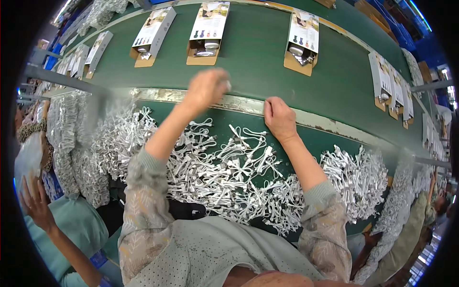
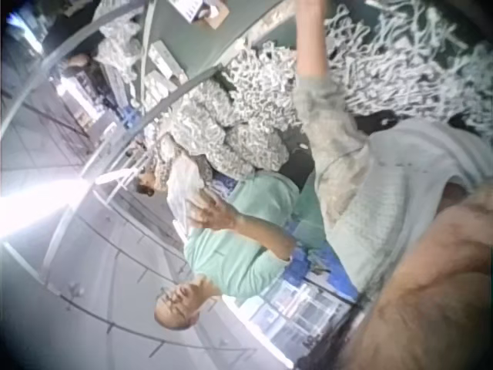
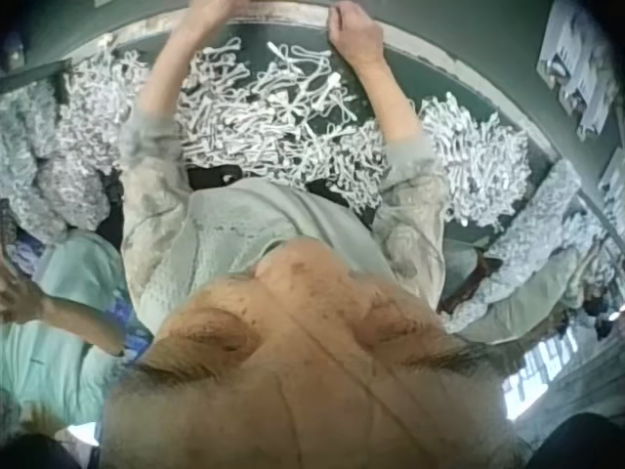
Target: The person takes white cables from a pile and places them into product boxes on a conveyor belt by hand.
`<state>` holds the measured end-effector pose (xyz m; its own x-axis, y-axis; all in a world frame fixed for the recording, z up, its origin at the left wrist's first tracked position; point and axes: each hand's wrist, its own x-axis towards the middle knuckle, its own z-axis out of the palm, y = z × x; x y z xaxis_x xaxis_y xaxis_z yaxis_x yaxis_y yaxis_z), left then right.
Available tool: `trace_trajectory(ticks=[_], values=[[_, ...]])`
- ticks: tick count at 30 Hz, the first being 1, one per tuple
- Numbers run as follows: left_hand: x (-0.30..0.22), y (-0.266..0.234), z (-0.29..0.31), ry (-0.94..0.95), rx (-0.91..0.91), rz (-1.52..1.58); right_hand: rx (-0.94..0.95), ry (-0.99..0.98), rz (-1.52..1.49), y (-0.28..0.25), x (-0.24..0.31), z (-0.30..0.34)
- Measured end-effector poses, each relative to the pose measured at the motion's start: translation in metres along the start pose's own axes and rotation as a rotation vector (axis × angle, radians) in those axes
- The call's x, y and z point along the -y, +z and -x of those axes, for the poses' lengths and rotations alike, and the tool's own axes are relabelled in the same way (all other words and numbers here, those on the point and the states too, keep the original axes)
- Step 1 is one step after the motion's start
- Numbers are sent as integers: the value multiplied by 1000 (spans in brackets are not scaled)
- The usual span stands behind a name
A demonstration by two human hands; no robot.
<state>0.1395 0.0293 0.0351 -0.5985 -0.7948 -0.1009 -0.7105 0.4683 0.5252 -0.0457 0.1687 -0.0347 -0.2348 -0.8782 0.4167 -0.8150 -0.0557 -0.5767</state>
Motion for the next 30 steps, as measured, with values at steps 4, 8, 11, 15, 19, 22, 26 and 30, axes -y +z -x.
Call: trace_trajectory(ticks=[4, 8, 11, 15, 19, 22, 26, 30], values=[[-45, 21, 67, 316, 263, 22, -1, 12, 15, -2, -4, 3], [-43, 38, 86, 287, 249, -115, 1, 17, 27, 0, -3, 3], [-40, 27, 89, 175, 224, 49, 5, 16, 31, 1, -1, 3], [-30, -8, 83, -85, 60, 322, 5, 0, 26, -1, 0, 2], [23, -34, 48, -175, -332, 20, 6, 12, 11, -6, 1, 3], [68, -37, 16, -301, -423, -102, 19, 10, 17, -4, 2, 3], [94, -33, -18, -410, -361, -156, 30, 23, 20, -1, 4, 2], [98, -12, -58, -360, -343, -136, 14, -1, 18, 2, 4, 1]])
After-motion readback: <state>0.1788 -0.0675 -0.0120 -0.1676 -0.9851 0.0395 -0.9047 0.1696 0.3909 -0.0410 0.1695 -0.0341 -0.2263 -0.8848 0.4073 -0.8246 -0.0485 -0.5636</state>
